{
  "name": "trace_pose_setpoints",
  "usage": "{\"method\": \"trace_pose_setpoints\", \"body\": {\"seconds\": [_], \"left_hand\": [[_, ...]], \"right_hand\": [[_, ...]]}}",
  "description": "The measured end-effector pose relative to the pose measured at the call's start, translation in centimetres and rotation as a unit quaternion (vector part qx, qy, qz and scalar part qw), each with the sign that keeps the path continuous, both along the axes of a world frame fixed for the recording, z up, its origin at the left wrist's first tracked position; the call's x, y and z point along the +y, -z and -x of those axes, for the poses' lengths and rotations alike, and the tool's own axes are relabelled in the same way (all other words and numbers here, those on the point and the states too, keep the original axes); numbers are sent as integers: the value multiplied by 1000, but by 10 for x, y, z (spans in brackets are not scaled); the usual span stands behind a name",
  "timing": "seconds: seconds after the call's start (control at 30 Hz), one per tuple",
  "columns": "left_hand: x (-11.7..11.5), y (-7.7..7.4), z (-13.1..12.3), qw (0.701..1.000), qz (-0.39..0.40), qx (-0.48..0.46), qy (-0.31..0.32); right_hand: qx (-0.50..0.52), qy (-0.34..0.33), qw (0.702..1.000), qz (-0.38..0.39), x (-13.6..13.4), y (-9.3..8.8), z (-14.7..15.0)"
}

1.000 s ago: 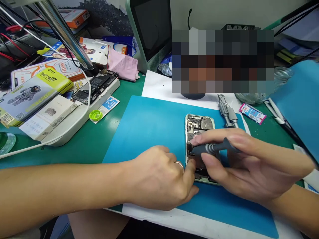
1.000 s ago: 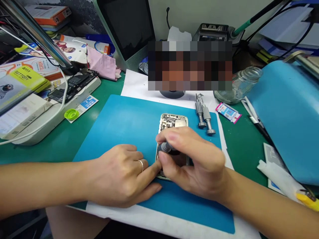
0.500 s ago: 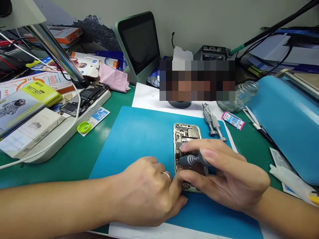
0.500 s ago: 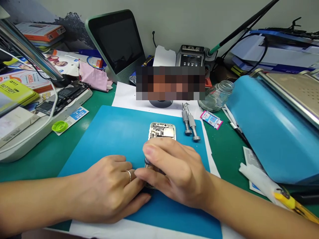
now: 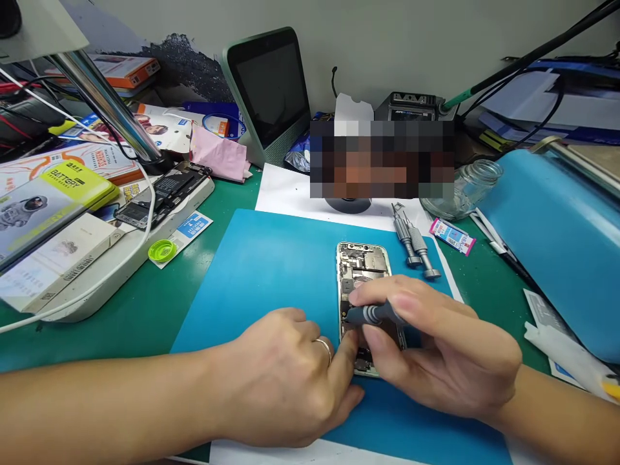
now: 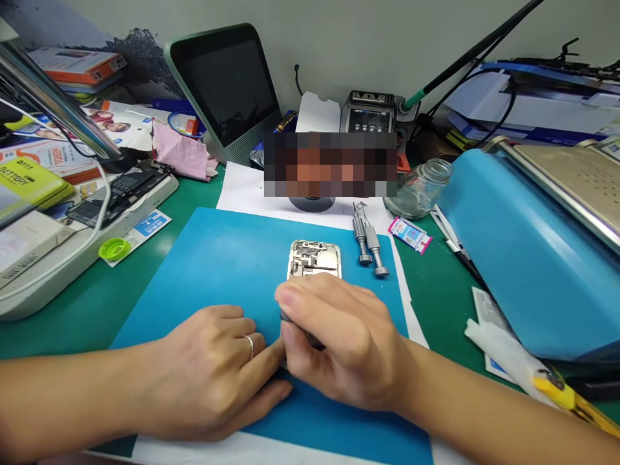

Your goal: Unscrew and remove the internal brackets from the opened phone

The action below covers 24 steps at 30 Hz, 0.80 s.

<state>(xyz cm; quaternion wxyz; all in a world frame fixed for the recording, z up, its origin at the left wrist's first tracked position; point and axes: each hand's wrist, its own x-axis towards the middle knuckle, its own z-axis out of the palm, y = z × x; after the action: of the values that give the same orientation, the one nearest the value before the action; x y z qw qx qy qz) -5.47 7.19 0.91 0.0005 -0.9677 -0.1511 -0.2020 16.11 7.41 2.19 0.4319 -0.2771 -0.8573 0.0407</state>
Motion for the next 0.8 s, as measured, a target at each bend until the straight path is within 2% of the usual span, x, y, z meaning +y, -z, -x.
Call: {"method": "trace_pose_setpoints", "body": {"seconds": [0.1, 0.23, 0.37, 0.47, 0.6, 0.8], "left_hand": [[0, 1, 0, 1000, -4, -18, -3], [2, 1, 0, 1000, 1, -20, -1], [2, 1, 0, 1000, 5, -13, -5], [1, 1, -1, 1000, -5, -24, -6], [2, 0, 0, 1000, 4, -9, -3], [2, 0, 0, 1000, -3, -15, -4]], "right_hand": [[-1, -30, 1000, 0, 0, -1, 0], [-10, -1, 1000, 1, -1, -1, 0], [-32, -31, 999, 1, -2, -4, -1], [-42, -26, 999, 0, -1, -4, -2], [-17, -19, 1000, -5, -1, -3, -2], [27, -15, 999, 39, 0, 2, 0]]}}
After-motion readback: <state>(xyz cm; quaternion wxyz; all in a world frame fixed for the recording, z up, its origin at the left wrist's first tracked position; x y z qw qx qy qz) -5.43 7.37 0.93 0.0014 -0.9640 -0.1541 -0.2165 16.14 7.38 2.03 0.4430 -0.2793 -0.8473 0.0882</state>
